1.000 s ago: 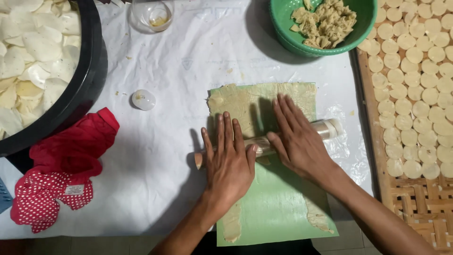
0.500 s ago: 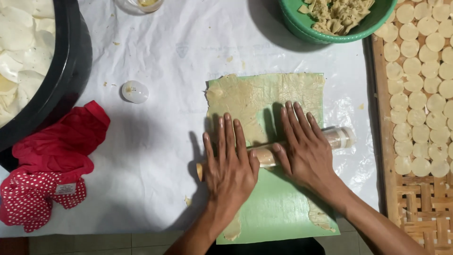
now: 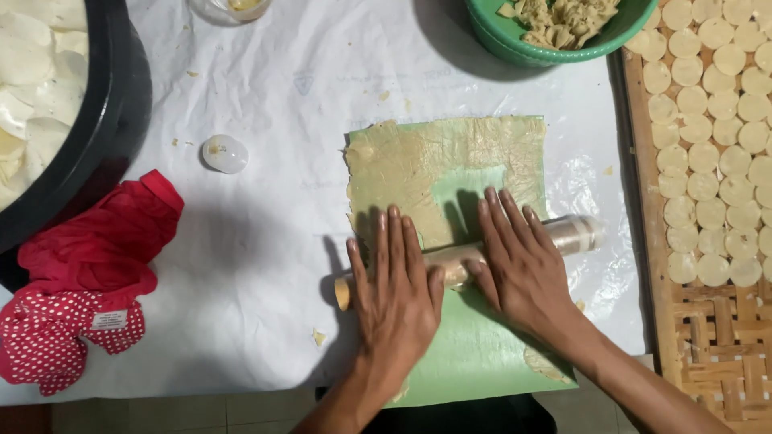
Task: Roll out a thin layer of food paste or dough using a rolling pin on a mat.
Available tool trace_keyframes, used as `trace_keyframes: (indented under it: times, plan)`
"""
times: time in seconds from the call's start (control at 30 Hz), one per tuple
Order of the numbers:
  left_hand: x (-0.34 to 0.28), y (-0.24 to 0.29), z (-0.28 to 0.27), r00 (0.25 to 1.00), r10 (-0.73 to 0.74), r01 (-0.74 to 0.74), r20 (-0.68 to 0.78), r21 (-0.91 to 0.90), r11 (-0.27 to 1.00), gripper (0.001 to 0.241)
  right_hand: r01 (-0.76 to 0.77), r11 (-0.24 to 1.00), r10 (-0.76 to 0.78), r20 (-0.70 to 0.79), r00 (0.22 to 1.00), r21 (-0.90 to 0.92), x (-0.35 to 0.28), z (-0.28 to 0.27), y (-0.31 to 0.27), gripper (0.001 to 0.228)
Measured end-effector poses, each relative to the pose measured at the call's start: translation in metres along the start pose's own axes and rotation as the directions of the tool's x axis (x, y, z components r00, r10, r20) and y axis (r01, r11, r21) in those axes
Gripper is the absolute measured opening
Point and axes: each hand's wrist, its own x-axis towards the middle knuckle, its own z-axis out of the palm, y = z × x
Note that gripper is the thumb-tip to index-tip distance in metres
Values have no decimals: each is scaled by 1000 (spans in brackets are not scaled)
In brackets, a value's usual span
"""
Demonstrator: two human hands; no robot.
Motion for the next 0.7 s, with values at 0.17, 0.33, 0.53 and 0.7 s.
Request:
trace_keyframes:
  times: [0.17,0.33,0.53,0.7]
  plan:
    - [-38,14,-14,997,77,-77,27,10,997,74,-32,999,32,59,998,5,-45,-13,-15,65]
    - [-11,1,-27,990,85,-70,109,-136,988,71,32,999,-32,9,999,-23,-26,-14,-5,67]
    - [-12,-17,-53,987,146,-137,69,-118,983,79,-32,996,6,284,959,87,-20,-27,8,84]
    - [-65,-33,-37,995,83,-89,-47,-131,987,63,92,996,-84,251,964,-19,-55,-16,15,80]
